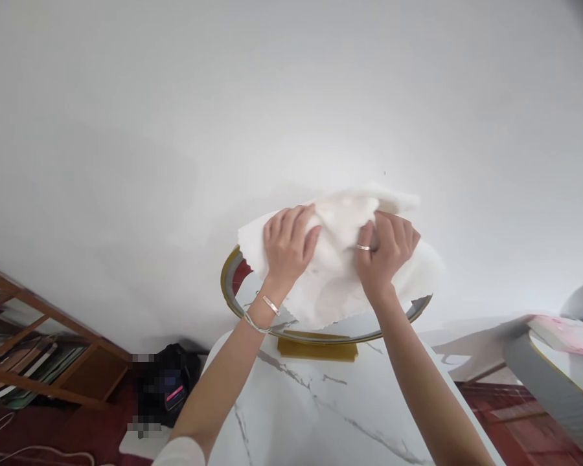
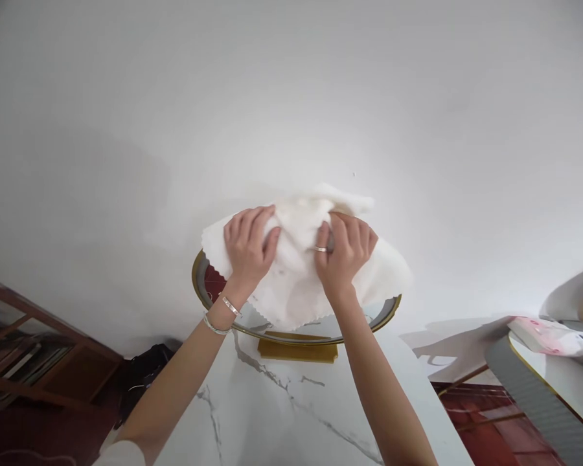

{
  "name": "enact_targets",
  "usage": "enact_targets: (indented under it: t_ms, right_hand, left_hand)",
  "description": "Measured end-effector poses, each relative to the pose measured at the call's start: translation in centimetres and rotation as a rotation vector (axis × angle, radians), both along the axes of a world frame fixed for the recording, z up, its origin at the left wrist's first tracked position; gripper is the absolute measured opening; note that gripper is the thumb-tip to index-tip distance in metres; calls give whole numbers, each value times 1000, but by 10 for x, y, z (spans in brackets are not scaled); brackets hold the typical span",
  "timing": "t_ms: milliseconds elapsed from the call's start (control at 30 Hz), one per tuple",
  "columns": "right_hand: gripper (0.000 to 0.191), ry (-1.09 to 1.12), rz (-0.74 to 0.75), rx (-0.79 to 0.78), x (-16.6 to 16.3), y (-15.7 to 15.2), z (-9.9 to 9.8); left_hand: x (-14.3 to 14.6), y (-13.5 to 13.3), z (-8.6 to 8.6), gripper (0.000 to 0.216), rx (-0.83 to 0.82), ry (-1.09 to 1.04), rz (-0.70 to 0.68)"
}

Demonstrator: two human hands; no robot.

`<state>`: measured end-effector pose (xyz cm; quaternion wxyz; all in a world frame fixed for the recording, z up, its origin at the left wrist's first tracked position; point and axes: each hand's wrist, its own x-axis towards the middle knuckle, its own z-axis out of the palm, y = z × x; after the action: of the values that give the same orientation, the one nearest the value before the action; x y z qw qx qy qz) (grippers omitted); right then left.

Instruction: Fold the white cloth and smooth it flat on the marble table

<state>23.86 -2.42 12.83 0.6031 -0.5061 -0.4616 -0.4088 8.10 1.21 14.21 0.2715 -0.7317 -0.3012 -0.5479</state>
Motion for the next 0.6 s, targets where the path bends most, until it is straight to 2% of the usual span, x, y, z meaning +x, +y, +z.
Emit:
enact_targets:
  t_ms: [167,300,433,533,600]
  right_hand:
    - [18,-340,100,-73,-57,21,20]
    - [20,-637,187,-152,-106,37,17]
    - [23,-936,263,-243,-148,51,-7]
    - [28,-1137,344,-323,-170,58,-35]
    - [34,-1230,465,-433,-178,58,-57]
  left_hand:
    - [-64,10,-37,32,-109,-305,62]
    - [-109,13,-81,28,-209,-499,54]
    - [-134,9,-135,22,-314,-644,86]
    - [-138,4,-180,19,-421,-736,129]
    - [-137,1,-210,20,-537,-830,173]
